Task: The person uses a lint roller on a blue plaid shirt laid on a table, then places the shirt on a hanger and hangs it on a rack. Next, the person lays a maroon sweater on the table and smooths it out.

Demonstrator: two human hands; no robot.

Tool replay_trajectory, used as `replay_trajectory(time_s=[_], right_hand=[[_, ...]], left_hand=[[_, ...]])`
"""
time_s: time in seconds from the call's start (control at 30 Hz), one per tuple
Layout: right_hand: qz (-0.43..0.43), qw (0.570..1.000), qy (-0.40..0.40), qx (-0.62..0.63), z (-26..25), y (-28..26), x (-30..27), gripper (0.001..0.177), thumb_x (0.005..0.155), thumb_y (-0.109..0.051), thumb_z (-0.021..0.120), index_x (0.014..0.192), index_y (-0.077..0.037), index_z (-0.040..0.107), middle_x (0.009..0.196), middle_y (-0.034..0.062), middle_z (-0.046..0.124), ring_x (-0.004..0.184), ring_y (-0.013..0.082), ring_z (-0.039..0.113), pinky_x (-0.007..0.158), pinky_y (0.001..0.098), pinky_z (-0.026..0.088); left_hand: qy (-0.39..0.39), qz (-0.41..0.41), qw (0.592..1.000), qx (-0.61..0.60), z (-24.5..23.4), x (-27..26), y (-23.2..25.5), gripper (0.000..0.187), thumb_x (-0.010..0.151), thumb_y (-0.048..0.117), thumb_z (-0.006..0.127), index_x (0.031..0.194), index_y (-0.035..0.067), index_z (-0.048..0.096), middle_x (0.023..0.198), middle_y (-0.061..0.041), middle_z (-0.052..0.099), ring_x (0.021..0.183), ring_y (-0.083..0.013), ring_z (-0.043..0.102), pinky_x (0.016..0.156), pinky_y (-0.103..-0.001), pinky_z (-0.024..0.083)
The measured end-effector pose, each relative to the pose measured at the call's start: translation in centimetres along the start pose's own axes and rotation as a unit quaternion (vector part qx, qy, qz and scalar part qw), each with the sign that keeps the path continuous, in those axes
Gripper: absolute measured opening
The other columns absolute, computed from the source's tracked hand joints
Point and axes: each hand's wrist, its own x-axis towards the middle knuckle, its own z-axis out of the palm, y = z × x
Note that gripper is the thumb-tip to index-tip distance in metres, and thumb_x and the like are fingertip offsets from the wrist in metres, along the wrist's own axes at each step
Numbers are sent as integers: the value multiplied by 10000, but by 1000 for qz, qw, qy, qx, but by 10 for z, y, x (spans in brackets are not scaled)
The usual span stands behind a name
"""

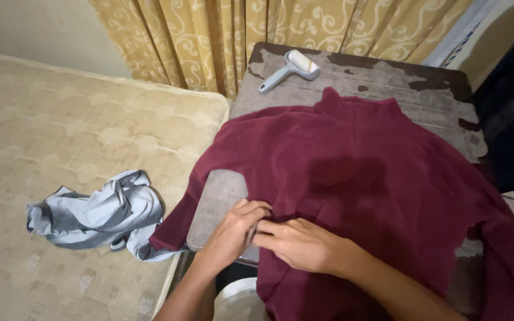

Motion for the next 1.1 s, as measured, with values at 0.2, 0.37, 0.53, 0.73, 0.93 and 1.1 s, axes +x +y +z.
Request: replay_trajectory(time_s=[0.2,0.37,0.53,0.73,0.93,1.1], right_hand=[[-5,991,-86,-98,7,-24,0,169,897,-74,667,1064,-50,662,1011,128,644,740,292,703,620,431,560],[32,997,60,-40,11,-35,10,181,829,-14,626,1008,-8,602,1023,140,619,765,266,716,620,386,579],[20,998,27,-56,15,-39,7,259,824,-25,634,1079,-4,595,1079,137,625,737,246,722,572,370,580],[-26,991,-47,-119,44,-59,15,122,927,-91,634,1030,-39,594,1053,126,613,798,225,704,641,353,564],[-80,985,149,14,41,-67,9,249,940,-84,651,1185,-39,660,1272,131,599,999,220,678,913,357,565],[19,983,168,-66,30,-48,-9,454,863,-226,737,1249,-9,632,1261,172,574,1072,274,615,888,396,519]], left_hand=[[19,14,1000,3,-3,-4,3,388,753,-106,559,1100,-29,714,1314,-192,688,1158,-406,662,1025,-442,508],[-18,-32,997,-67,-19,-7,17,496,703,-93,596,1188,-18,665,1458,-219,546,1251,-412,599,991,-440,508],[-46,-64,988,-134,-30,-9,21,384,713,-142,619,1064,14,639,1459,-182,535,1170,-368,640,874,-410,545],[-45,-48,993,-99,-31,-16,13,246,773,-160,576,958,-7,627,1298,-143,644,1125,-350,677,916,-415,547],[-2,-95,995,-32,-46,-22,6,278,733,-179,472,913,-30,623,1299,-153,654,1077,-372,686,874,-422,547],[37,-67,997,-25,-46,-25,11,234,806,-133,536,994,-44,644,1328,-211,612,1084,-414,672,919,-446,542]])
